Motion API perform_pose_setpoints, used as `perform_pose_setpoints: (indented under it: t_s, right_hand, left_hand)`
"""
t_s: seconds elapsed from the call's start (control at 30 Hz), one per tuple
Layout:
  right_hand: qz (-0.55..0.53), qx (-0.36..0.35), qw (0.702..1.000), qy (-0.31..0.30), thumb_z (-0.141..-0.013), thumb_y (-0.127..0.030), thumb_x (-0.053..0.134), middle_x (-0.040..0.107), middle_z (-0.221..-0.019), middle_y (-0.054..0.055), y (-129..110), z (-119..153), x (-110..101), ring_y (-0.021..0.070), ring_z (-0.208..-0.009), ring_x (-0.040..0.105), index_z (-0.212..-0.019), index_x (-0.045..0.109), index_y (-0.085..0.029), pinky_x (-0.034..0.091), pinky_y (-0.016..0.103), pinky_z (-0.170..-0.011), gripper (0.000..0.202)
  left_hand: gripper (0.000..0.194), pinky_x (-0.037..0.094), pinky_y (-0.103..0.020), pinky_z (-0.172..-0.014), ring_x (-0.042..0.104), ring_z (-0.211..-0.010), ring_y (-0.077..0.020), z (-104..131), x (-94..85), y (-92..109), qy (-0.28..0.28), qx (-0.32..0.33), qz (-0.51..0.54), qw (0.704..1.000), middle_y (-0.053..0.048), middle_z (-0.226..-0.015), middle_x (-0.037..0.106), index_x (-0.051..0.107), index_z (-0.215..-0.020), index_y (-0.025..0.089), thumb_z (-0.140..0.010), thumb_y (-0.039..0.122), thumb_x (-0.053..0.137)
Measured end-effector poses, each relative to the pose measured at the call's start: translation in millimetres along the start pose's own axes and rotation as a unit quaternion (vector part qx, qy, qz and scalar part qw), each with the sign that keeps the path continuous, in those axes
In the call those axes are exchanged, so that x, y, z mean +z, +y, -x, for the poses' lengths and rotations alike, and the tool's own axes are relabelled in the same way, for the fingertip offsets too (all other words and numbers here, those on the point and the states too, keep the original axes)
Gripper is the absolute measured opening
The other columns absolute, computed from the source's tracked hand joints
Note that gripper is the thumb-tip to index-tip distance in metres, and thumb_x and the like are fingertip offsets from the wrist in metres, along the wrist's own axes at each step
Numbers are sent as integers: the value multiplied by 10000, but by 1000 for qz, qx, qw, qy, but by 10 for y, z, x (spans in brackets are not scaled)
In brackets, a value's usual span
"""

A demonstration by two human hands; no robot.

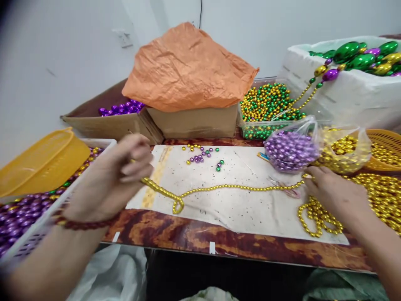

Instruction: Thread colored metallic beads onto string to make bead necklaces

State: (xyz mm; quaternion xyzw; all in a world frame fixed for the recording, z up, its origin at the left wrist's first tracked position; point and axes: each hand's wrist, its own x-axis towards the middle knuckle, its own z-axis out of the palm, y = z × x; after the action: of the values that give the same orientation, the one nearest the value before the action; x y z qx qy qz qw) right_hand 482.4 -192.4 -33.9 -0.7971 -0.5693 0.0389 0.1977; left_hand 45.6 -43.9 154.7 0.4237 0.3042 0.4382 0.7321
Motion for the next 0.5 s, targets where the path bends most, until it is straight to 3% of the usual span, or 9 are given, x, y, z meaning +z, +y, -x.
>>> perform_pose_setpoints:
  t_s: [0.07,0.13,0.27,0.4,0.5]
  right_hand:
    - [28,12,999,-24,-854,-415,486,652,-1033,141,-581,-11,80,363,-798,612,-1008,616,-287,424,500,-668,239]
    - [-102,-45,991,-78,-868,-379,481,682,-1003,102,-1189,-32,186,297,-851,630,-961,648,-246,469,441,-745,233]
    - [-415,-59,887,-192,-889,-405,507,670,-793,43,-2202,-111,403,170,-645,614,-968,653,-206,482,287,-586,259]
    - [-548,-57,809,-207,-905,-430,507,647,-815,20,-2722,-197,566,103,-535,548,-934,654,-203,411,233,-491,272]
    - [-567,-71,795,-203,-877,-396,569,609,-743,-3,-2867,-227,652,91,-542,509,-856,669,-199,398,218,-500,222]
  left_hand:
    - [95,250,-121,-364,371,-411,5,-21,-145,-378,1,-45,-19,999,48,-603,504,661,-854,128,-815,214,675]
    - [137,218,-131,-375,352,-400,8,-42,-297,-724,2,-85,-26,996,45,-578,499,675,-818,120,-793,252,701]
    - [188,194,-155,-393,356,-421,2,-41,-464,-1143,13,-116,-30,993,27,-608,520,699,-845,115,-789,295,703]
    - [192,212,-175,-407,364,-424,-15,-9,-492,-1256,2,-117,-49,992,22,-610,533,692,-818,130,-797,321,691]
    - [216,214,-182,-411,365,-420,-24,-21,-509,-1286,-3,-113,-74,991,16,-601,544,676,-764,130,-795,343,688]
